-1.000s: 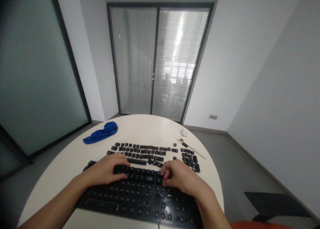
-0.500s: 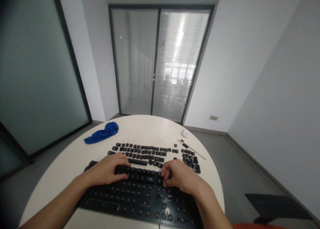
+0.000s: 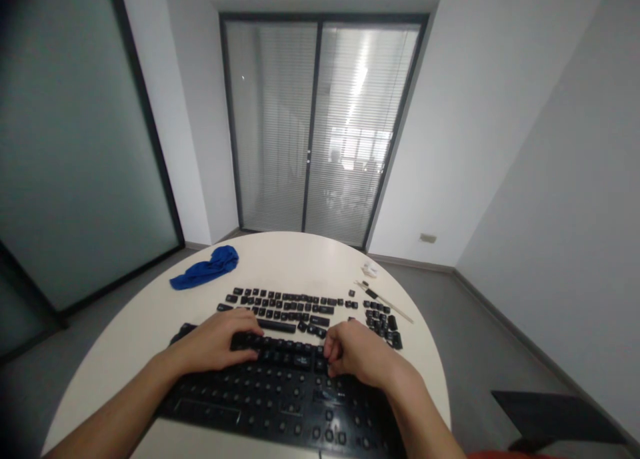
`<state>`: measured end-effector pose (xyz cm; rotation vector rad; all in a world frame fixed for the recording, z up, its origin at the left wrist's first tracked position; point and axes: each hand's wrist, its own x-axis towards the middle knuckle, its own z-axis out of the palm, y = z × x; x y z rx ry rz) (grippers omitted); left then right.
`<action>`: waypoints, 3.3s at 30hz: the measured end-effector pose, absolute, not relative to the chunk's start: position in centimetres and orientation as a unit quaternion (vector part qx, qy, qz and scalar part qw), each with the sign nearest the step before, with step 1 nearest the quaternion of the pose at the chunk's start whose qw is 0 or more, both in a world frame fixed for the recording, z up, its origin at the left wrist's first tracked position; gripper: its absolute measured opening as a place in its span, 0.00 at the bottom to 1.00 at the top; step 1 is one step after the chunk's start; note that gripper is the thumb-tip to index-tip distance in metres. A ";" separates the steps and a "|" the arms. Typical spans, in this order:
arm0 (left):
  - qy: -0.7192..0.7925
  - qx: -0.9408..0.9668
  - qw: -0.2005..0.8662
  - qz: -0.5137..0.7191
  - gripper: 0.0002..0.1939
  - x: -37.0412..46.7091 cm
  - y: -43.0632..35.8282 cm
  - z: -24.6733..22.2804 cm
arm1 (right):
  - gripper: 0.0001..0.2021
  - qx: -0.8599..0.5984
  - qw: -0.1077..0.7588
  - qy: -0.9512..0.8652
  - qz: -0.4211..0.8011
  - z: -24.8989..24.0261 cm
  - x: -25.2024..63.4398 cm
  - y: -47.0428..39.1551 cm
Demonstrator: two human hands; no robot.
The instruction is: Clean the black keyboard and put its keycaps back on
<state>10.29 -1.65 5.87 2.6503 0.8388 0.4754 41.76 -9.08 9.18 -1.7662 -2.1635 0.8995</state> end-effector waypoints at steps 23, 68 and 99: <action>0.283 0.926 0.171 0.181 0.14 10.1 -1.2 5.4 | 0.11 -0.713 0.161 -0.678 0.080 9.9 48.5 0.1; 0.300 0.923 0.174 0.167 0.12 10.3 -1.5 5.9 | 0.10 -0.614 0.184 -0.745 0.183 10.5 43.9 -7.6; 0.302 0.922 0.175 0.168 0.12 10.3 -1.4 5.7 | 0.08 -0.567 0.166 -0.777 0.219 8.5 43.9 -12.2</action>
